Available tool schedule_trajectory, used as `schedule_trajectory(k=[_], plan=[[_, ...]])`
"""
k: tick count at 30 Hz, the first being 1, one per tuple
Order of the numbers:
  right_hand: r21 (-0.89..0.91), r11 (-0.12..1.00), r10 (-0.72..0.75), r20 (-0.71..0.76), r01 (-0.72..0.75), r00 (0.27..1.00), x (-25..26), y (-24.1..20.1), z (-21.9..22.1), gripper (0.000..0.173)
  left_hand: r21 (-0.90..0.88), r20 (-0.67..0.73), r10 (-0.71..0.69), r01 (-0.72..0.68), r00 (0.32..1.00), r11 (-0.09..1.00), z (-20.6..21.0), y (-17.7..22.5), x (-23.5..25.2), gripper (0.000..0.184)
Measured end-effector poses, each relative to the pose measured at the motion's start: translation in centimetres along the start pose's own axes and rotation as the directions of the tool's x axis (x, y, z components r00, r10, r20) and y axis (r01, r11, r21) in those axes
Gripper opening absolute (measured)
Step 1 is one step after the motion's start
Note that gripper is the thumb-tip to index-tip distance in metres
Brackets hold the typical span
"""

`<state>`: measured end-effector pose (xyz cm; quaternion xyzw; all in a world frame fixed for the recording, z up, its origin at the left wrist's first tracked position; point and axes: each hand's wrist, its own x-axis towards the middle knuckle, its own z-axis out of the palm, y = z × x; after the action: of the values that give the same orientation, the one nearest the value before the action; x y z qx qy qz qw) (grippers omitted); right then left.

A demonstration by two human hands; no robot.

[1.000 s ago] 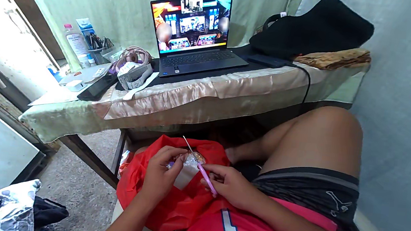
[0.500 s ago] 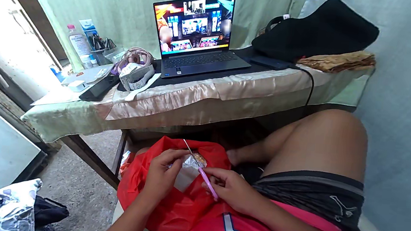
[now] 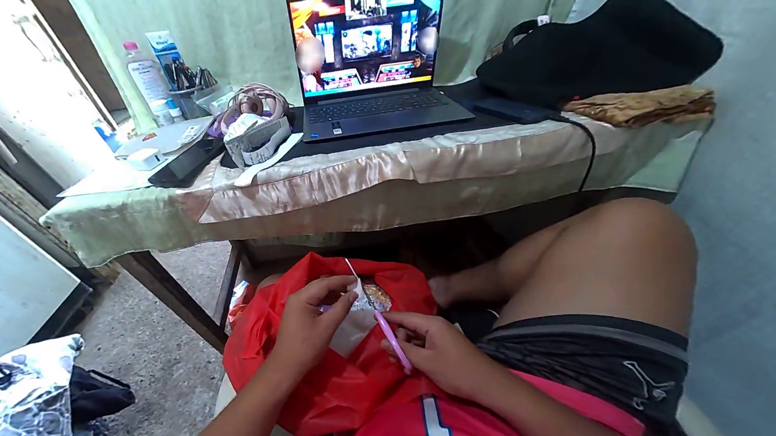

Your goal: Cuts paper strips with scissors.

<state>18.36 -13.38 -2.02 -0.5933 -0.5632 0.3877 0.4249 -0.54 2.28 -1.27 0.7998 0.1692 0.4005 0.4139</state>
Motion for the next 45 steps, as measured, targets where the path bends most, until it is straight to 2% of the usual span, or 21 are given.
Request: schedule_trajectory(k=[8, 14, 21, 31, 36, 40, 45], plan=[[-0.01, 1.0, -0.006, 0.002, 0.006, 1.0, 0.02, 0.13, 0.02, 0.041, -0.032, -0.012, -0.006, 0.006, 1.0, 0.999, 0.02, -0.06, 0.07, 0.031], [-0.005, 1.0, -0.008, 0.008, 0.008, 1.0, -0.03, 0.08, 0.03, 0.042, 0.002, -0.03, 0.014, -0.014, 0.999, 1.0, 0.05, -0.23, 0.06, 0.016], [0.009, 1.0, 0.002, 0.003, -0.002, 1.0, -0.07, 0.13, 0.09, 0.042, -0.037, -0.032, -0.011, 0.01, 0.999, 0.999, 0.13, -0.16, 0.1, 0.012], [-0.001, 1.0, -0.021, -0.004, 0.021, 1.0, -0.04, 0.22, 0.13, 0.042, -0.227, -0.138, -0.079, 0.046, 0.987, 0.973, 0.03, 0.24, 0.45, 0.013], [0.028, 0.999, -0.031, -0.001, 0.031, 1.0, -0.06, 0.22, 0.16, 0.044, -0.281, -0.14, -0.193, 0.147, 0.971, 0.948, -0.15, 0.31, 0.55, 0.026], [0.051, 0.998, -0.028, -0.008, 0.028, 1.0, 0.01, 0.07, 0.15, 0.044, -0.331, -0.144, -0.21, 0.152, 0.967, 0.931, -0.17, 0.11, 0.62, 0.019], [-0.014, 0.996, -0.086, -0.036, 0.086, 0.996, -0.1, -0.13, 0.18, 0.048, -0.401, -0.102, -0.249, 0.189, 0.963, 0.896, -0.21, 0.34, 0.59, 0.02]])
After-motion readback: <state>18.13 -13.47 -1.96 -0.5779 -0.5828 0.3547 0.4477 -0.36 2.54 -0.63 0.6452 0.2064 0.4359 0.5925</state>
